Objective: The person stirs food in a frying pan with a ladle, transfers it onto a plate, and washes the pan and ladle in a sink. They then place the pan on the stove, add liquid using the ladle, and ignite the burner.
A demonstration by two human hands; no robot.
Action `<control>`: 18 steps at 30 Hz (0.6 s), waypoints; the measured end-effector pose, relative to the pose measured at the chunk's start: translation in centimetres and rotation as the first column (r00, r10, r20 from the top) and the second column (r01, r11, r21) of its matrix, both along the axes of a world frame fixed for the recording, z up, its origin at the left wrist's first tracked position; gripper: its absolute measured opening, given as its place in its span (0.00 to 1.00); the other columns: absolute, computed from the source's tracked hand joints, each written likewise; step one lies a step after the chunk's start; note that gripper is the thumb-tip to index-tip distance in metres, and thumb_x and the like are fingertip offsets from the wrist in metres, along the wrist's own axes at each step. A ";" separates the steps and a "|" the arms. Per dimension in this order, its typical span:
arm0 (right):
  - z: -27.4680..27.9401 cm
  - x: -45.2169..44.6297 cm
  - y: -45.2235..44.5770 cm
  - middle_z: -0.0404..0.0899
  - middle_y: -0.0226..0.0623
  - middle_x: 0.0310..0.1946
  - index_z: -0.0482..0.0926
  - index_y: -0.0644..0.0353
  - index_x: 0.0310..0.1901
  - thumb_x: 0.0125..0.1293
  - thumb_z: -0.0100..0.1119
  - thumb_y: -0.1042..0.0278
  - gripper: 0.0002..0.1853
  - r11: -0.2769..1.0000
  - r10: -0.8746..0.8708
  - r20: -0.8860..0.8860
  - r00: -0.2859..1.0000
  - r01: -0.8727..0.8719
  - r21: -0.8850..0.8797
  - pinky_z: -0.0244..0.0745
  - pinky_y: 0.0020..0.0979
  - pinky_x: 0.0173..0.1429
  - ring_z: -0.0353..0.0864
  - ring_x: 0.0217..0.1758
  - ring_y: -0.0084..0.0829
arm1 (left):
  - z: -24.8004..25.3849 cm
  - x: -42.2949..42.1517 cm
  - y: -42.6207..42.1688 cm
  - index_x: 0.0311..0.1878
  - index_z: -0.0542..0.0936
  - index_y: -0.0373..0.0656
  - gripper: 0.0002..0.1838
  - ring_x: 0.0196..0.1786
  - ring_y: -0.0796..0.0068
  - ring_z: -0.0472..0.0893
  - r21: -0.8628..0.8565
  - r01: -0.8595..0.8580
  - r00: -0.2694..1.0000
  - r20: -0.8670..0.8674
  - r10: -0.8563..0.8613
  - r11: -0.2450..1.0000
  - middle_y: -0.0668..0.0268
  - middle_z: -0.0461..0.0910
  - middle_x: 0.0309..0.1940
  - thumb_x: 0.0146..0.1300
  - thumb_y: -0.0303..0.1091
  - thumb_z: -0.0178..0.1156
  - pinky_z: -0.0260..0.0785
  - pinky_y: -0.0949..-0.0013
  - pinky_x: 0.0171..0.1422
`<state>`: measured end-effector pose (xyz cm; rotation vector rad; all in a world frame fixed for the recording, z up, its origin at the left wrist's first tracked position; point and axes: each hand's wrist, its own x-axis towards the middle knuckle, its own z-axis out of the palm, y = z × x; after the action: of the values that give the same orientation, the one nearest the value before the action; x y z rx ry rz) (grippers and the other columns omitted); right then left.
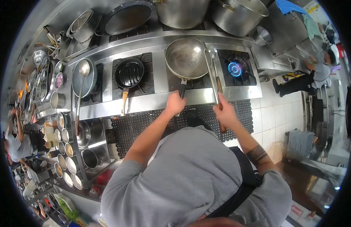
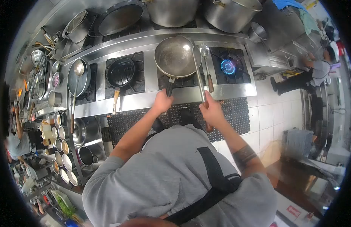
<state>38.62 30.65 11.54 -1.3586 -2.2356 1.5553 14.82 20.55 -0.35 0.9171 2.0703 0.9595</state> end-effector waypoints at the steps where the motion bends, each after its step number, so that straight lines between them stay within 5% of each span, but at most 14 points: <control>1: -3.8 1.2 0.4 0.78 0.39 0.29 0.65 0.62 0.72 0.68 0.59 0.71 0.31 0.936 0.046 -0.080 0.996 -0.015 0.352 0.79 0.36 0.35 0.81 0.27 0.36 | 0.0 0.9 0.2 0.41 0.76 0.27 0.18 0.37 0.40 0.86 -0.009 -0.013 1.000 -0.004 0.013 1.000 0.39 0.82 0.29 0.57 0.35 0.64 0.77 0.48 0.45; 2: -6.9 2.2 1.0 0.79 0.42 0.30 0.69 0.62 0.68 0.67 0.60 0.70 0.28 0.753 0.118 -0.142 0.983 0.005 0.658 0.79 0.39 0.41 0.82 0.30 0.40 | 0.2 1.9 0.5 0.41 0.76 0.27 0.18 0.40 0.37 0.84 -0.014 -0.046 0.998 0.049 0.047 0.999 0.38 0.82 0.31 0.57 0.35 0.64 0.76 0.46 0.47; 3: -9.2 2.8 1.9 0.79 0.42 0.30 0.69 0.62 0.68 0.67 0.60 0.70 0.28 0.758 0.139 -0.143 0.980 -0.012 0.653 0.79 0.39 0.41 0.82 0.30 0.40 | 0.2 2.8 1.2 0.41 0.76 0.27 0.18 0.43 0.35 0.83 -0.017 -0.087 0.991 0.103 0.088 0.996 0.36 0.82 0.33 0.57 0.35 0.63 0.75 0.45 0.50; 5: -12.5 3.3 2.9 0.78 0.47 0.30 0.74 0.66 0.53 0.64 0.62 0.70 0.17 0.941 -0.109 0.131 0.985 0.060 0.334 0.77 0.44 0.48 0.82 0.36 0.47 | -0.6 4.3 2.4 0.41 0.76 0.27 0.18 0.43 0.35 0.83 -0.044 -0.125 0.988 0.090 0.129 0.991 0.36 0.82 0.34 0.57 0.36 0.63 0.75 0.45 0.50; 9: -14.5 2.6 4.4 0.79 0.43 0.27 0.72 0.64 0.40 0.63 0.62 0.72 0.09 0.979 -0.031 0.014 0.999 0.027 0.204 0.77 0.40 0.36 0.81 0.29 0.40 | -0.9 7.1 3.6 0.43 0.74 0.28 0.19 0.45 0.34 0.82 -0.075 -0.181 0.982 -0.060 0.177 0.981 0.34 0.82 0.37 0.58 0.36 0.62 0.74 0.44 0.51; 10: -14.1 2.1 5.0 0.78 0.40 0.25 0.72 0.62 0.39 0.63 0.62 0.73 0.08 0.999 -0.053 -0.009 0.999 0.053 0.003 0.74 0.37 0.30 0.79 0.24 0.36 | -0.9 7.5 3.9 0.43 0.73 0.29 0.21 0.47 0.33 0.81 -0.101 -0.172 0.985 -0.047 0.168 0.980 0.33 0.81 0.38 0.61 0.40 0.63 0.73 0.44 0.53; 13: -11.3 -0.1 6.5 0.76 0.34 0.22 0.72 0.58 0.37 0.62 0.63 0.74 0.08 0.938 -0.069 -0.090 0.994 0.034 -0.346 0.69 0.32 0.20 0.74 0.18 0.28 | -0.6 8.4 3.8 0.46 0.74 0.26 0.28 0.42 0.39 0.84 -0.059 -0.135 0.990 -0.055 0.132 0.989 0.37 0.82 0.34 0.64 0.48 0.66 0.75 0.49 0.49; 14: -10.1 -1.2 6.8 0.74 0.31 0.20 0.72 0.56 0.37 0.61 0.63 0.74 0.08 0.875 -0.120 -0.152 0.981 0.032 -0.483 0.66 0.29 0.17 0.72 0.15 0.24 | -0.4 8.2 3.6 0.50 0.75 0.27 0.31 0.40 0.50 0.86 -0.119 -0.128 0.984 0.106 0.141 0.985 0.43 0.83 0.34 0.66 0.53 0.65 0.76 0.53 0.46; 18: -5.1 -7.2 6.2 0.70 0.29 0.19 0.68 0.56 0.37 0.62 0.61 0.76 0.10 0.656 -0.141 -0.286 0.948 -0.127 -0.744 0.71 0.31 0.18 0.72 0.15 0.26 | -2.7 9.5 0.2 0.54 0.75 0.29 0.31 0.37 0.63 0.85 0.046 -0.337 0.937 0.111 0.330 0.940 0.52 0.84 0.34 0.69 0.53 0.63 0.77 0.58 0.43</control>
<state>31.44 36.86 6.43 -1.0829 -1.3876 2.6520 24.36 20.74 -3.08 0.5409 2.1572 1.2289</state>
